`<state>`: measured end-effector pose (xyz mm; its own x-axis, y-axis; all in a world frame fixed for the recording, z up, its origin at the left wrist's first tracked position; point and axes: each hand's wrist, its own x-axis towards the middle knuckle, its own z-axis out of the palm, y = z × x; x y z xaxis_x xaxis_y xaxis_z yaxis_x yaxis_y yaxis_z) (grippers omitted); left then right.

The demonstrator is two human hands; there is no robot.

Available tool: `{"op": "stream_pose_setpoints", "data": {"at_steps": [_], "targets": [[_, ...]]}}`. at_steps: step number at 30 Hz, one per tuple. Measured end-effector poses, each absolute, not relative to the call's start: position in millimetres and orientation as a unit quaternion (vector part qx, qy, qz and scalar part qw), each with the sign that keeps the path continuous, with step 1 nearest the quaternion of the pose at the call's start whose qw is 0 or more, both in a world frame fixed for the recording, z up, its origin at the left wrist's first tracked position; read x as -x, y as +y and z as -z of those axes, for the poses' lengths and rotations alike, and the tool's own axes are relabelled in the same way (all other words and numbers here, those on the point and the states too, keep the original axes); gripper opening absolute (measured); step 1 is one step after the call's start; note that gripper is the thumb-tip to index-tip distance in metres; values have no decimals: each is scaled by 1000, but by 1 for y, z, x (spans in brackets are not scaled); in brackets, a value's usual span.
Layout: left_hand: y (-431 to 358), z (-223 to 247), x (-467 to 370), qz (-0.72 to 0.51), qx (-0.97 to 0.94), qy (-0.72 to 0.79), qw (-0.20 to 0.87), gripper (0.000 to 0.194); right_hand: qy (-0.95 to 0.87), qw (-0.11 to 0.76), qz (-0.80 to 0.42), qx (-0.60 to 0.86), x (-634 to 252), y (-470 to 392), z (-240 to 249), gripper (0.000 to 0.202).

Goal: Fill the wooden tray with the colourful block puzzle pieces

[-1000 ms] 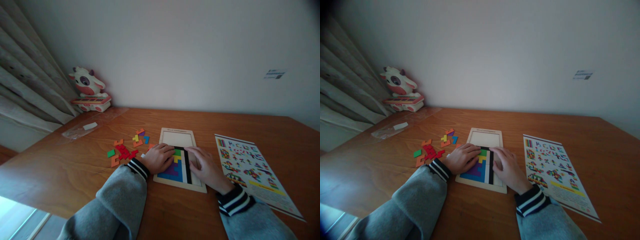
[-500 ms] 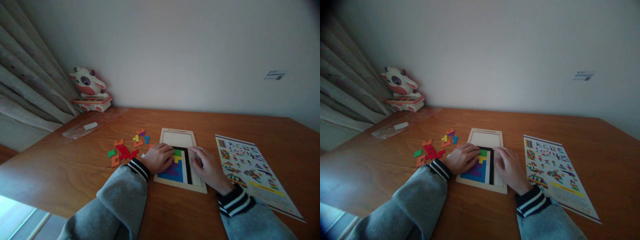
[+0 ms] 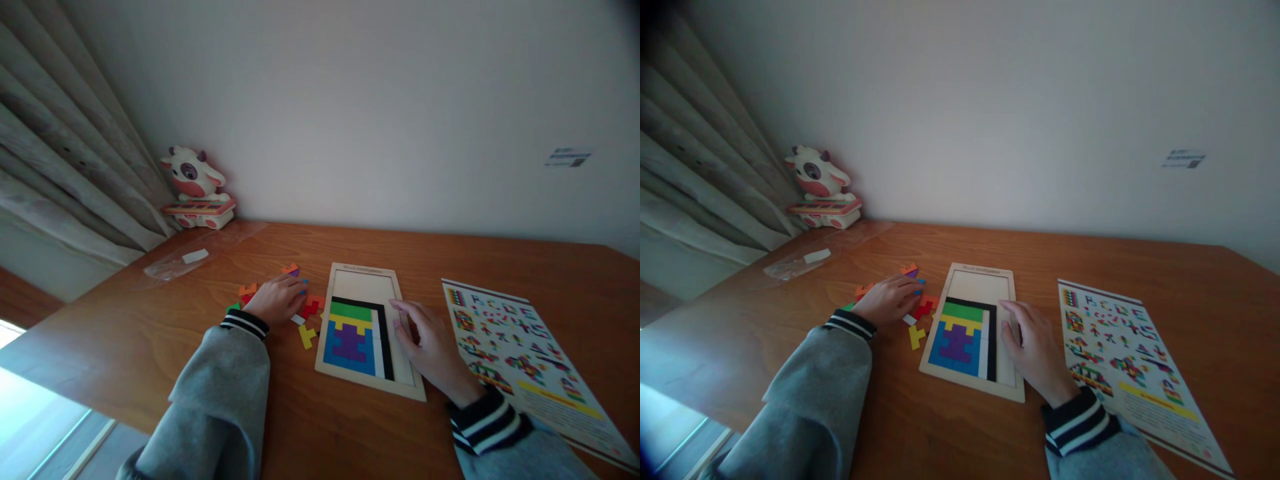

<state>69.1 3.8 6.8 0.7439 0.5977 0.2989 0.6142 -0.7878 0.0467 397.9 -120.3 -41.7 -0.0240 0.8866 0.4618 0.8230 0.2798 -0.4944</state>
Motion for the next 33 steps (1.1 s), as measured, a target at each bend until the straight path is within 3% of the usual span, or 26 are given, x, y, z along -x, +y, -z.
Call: {"op": "stream_pose_setpoints", "data": {"at_steps": [8, 14, 25, 33], "targets": [[-11, -22, -59, 131, 948, -278, -87, 16, -708, 365, -45, 603, -397, -121, 39, 32], [-17, -26, -53, 100, 923, -306, -211, 30, -707, 365, -52, 603, -396, -120, 40, 33], [-12, -17, -56, 119, 931, -322, -125, 13, -706, 368, -50, 603, -396, -121, 41, 33], [-11, -20, -58, 107, 937, -286, -170, 15, -702, 367, -56, 608, -396, -121, 40, 34]]}}
